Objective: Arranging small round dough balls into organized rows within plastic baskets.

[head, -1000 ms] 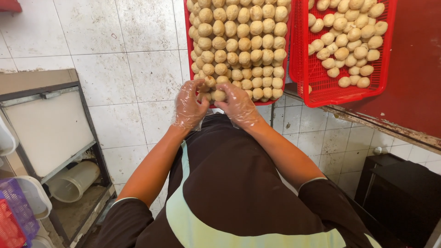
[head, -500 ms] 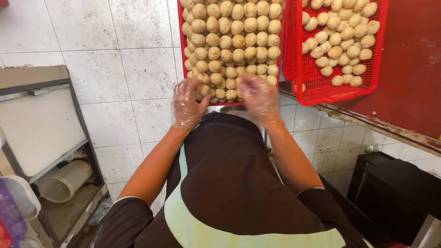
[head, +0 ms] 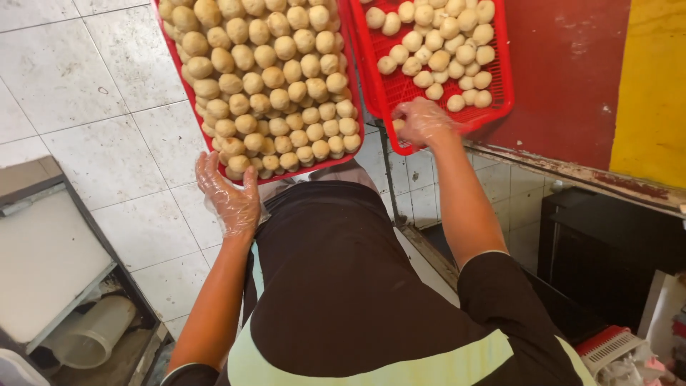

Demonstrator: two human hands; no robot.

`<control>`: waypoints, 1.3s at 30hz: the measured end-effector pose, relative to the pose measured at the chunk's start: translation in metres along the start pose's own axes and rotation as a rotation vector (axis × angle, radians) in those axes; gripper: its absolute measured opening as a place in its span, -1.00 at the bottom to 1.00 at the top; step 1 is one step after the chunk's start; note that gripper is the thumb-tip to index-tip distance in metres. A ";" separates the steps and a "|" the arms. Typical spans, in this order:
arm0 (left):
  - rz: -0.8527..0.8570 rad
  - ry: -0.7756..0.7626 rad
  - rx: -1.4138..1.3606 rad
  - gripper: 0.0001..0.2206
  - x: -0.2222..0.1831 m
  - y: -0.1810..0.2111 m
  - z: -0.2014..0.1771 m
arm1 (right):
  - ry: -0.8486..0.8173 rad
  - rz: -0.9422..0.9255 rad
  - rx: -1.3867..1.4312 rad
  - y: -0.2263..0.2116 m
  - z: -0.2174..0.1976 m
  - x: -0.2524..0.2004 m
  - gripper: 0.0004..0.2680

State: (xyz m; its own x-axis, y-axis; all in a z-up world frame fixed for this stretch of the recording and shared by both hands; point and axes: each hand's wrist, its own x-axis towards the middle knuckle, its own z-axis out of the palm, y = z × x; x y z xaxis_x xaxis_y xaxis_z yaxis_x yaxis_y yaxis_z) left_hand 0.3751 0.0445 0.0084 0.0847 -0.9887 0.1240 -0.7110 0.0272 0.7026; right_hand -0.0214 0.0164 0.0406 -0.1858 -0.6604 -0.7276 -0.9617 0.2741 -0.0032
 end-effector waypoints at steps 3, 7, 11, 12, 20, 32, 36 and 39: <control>-0.069 0.014 0.074 -0.41 -0.008 0.012 0.005 | -0.044 -0.052 0.074 0.010 0.018 0.025 -0.72; -0.110 0.123 0.025 -0.40 -0.018 0.009 0.025 | -0.119 -0.065 0.119 -0.014 -0.038 -0.023 -0.78; -0.117 0.219 -0.044 -0.50 -0.021 0.016 0.031 | 0.125 0.141 0.343 0.005 -0.015 -0.003 -0.74; -0.122 0.230 -0.046 -0.53 -0.020 0.020 0.033 | 0.306 0.202 0.446 0.015 -0.006 0.004 -0.76; -0.087 0.198 -0.052 -0.68 -0.021 0.013 0.034 | 0.591 -0.685 0.854 -0.130 0.010 -0.040 -0.72; -0.101 0.036 -0.181 -0.77 -0.003 0.018 -0.002 | 0.765 -0.840 0.322 -0.228 0.083 -0.014 -0.82; -0.105 -0.042 -0.179 -0.73 0.000 0.019 -0.016 | 0.823 -0.791 0.214 -0.229 0.087 -0.022 -0.79; -0.138 -0.119 -0.232 -0.61 0.007 0.018 -0.032 | 0.809 -0.780 0.220 -0.235 0.078 -0.030 -0.76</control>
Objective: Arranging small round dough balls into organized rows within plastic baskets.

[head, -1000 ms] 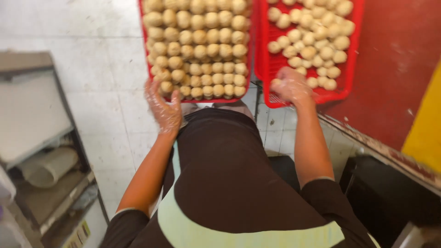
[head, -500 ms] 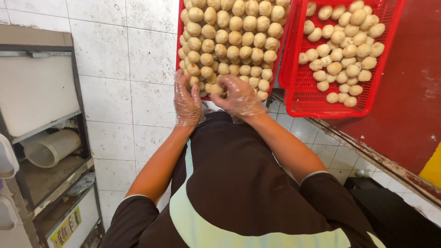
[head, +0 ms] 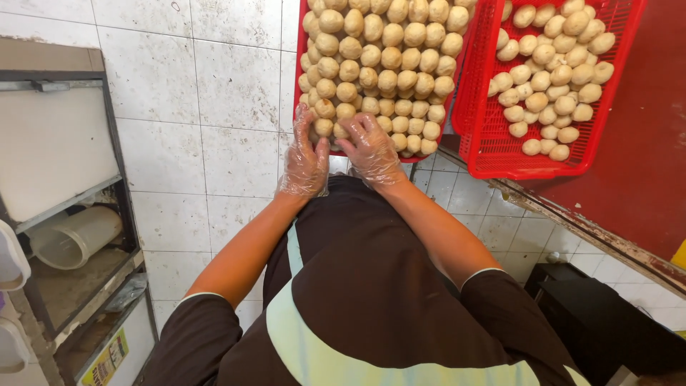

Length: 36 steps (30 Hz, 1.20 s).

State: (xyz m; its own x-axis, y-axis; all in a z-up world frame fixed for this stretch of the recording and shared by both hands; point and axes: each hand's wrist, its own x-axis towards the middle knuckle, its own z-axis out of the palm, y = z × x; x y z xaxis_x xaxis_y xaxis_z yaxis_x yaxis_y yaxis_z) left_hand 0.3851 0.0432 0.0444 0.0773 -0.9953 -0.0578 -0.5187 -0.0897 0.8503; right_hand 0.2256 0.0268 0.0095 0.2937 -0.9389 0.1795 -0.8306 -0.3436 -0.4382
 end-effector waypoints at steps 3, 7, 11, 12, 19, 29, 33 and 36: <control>0.137 -0.067 0.055 -0.46 -0.002 -0.027 -0.003 | 0.057 -0.012 0.031 0.001 0.004 -0.001 -0.77; 0.202 -0.061 0.134 -0.41 -0.006 -0.053 0.000 | 0.085 -0.111 -0.087 -0.015 -0.005 0.009 -0.79; 0.334 -0.037 0.126 -0.49 -0.002 -0.086 0.016 | 0.139 -0.284 -0.254 -0.036 -0.005 0.027 -0.80; 0.381 -0.029 0.129 -0.51 0.002 -0.095 0.023 | 0.160 -0.302 -0.325 -0.042 -0.007 0.035 -0.74; 0.473 0.013 0.128 -0.50 0.002 -0.094 0.027 | 0.072 -0.355 -0.249 -0.030 0.001 0.036 -0.76; 0.537 0.057 0.240 -0.51 0.003 -0.094 0.033 | 0.084 -0.384 -0.181 -0.026 -0.004 0.036 -0.78; 0.503 0.041 0.173 -0.51 0.003 -0.089 0.026 | 0.058 -0.369 -0.102 -0.017 -0.011 0.030 -0.67; 0.471 0.020 0.132 -0.48 0.002 -0.098 0.033 | 0.108 -0.281 -0.041 -0.012 -0.034 0.027 -0.78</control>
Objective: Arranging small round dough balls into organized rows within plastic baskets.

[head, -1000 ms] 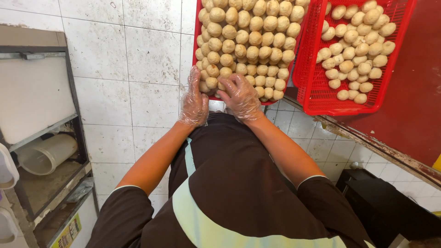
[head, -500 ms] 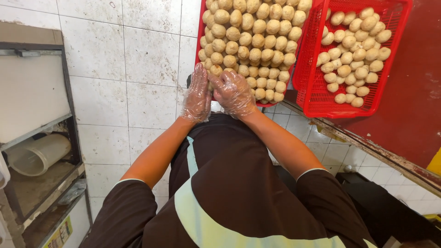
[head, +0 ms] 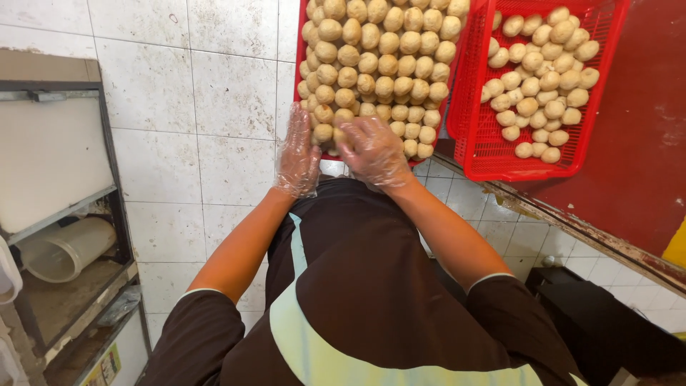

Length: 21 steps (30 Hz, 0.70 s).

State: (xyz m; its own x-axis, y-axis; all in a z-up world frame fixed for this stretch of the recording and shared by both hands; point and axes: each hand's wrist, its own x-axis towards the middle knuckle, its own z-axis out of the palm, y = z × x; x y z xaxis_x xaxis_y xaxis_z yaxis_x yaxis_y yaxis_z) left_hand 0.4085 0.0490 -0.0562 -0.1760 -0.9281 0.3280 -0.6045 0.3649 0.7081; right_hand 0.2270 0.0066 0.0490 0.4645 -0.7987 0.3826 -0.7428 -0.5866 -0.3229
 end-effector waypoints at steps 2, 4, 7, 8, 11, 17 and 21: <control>-0.030 -0.003 -0.045 -0.46 -0.003 0.001 -0.002 | 0.082 0.157 0.058 0.017 -0.023 -0.009 -0.79; -0.038 -0.018 -0.114 -0.43 -0.002 0.005 -0.004 | 0.179 0.329 0.085 0.042 -0.050 -0.021 -0.80; -0.135 -0.011 -0.189 -0.33 0.006 0.019 -0.010 | 0.309 0.554 0.010 0.090 -0.093 -0.052 -0.87; -0.165 0.020 -0.164 -0.32 0.010 0.025 -0.013 | 0.328 0.647 -0.072 0.108 -0.104 -0.063 -0.87; -0.182 0.086 -0.133 -0.32 0.032 0.053 -0.018 | 0.234 0.833 -0.375 0.187 -0.098 -0.129 -0.82; 0.121 0.248 -0.114 -0.60 0.108 0.130 0.020 | -0.553 1.139 -0.245 0.207 -0.126 -0.116 -0.49; 0.386 0.024 -0.176 -0.71 0.168 0.199 0.071 | -0.768 1.122 -0.207 0.219 -0.113 -0.107 -0.53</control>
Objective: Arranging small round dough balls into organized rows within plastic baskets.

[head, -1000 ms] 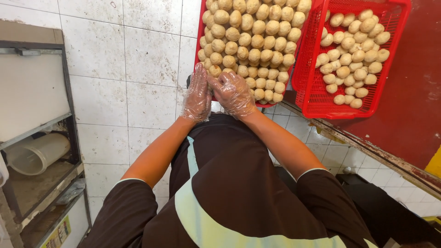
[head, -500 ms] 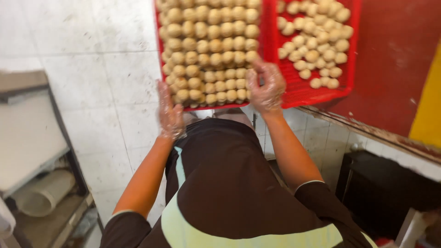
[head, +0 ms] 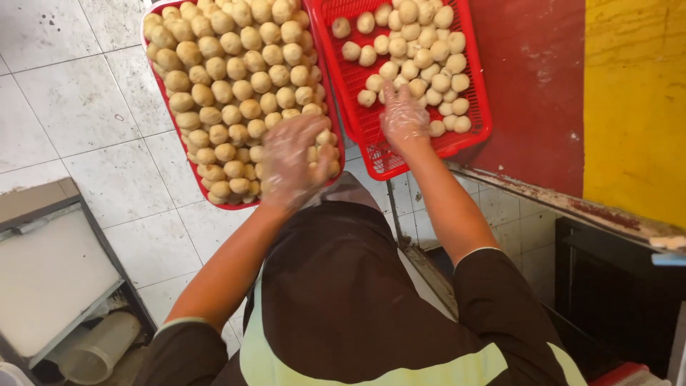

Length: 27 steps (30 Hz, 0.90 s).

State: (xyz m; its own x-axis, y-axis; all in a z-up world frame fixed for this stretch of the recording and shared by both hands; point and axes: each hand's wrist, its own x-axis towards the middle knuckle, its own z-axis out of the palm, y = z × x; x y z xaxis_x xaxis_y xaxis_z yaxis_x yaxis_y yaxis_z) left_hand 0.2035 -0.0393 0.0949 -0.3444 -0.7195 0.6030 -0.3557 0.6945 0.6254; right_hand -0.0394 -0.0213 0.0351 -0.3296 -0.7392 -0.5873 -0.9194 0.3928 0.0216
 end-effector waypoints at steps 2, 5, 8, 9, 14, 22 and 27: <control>-0.035 -0.234 0.082 -0.63 0.013 0.006 0.040 | 0.027 -0.053 -0.009 0.008 0.009 0.011 -0.56; -0.131 -0.698 0.259 -0.58 0.033 0.005 0.102 | 0.021 -0.050 0.059 0.013 0.021 0.027 -0.68; -0.218 -0.942 0.435 -0.66 0.037 -0.004 0.163 | 0.070 -0.068 0.077 0.026 0.018 0.015 -0.79; -0.247 -0.947 0.523 -0.68 0.036 -0.010 0.181 | 0.159 -0.149 0.017 0.029 0.014 0.008 -0.83; -0.465 -0.906 0.507 -0.63 -0.034 -0.077 0.285 | -0.141 -0.149 -0.033 0.057 0.023 0.001 -0.77; -0.557 -0.929 0.469 -0.75 0.074 0.027 0.156 | -0.254 -0.293 -0.059 0.037 0.002 0.000 -0.74; -0.514 -0.722 0.209 -0.71 0.023 -0.013 0.199 | -0.241 -0.349 0.375 0.025 -0.042 -0.032 -0.68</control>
State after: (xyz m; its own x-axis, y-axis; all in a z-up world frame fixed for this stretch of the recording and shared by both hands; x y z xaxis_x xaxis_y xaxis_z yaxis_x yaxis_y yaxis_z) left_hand 0.0275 -0.0646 0.0015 -0.5354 -0.8139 -0.2255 -0.7415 0.3251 0.5869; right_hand -0.0611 -0.0106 0.0889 0.0791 -0.7317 -0.6770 -0.8112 0.3474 -0.4703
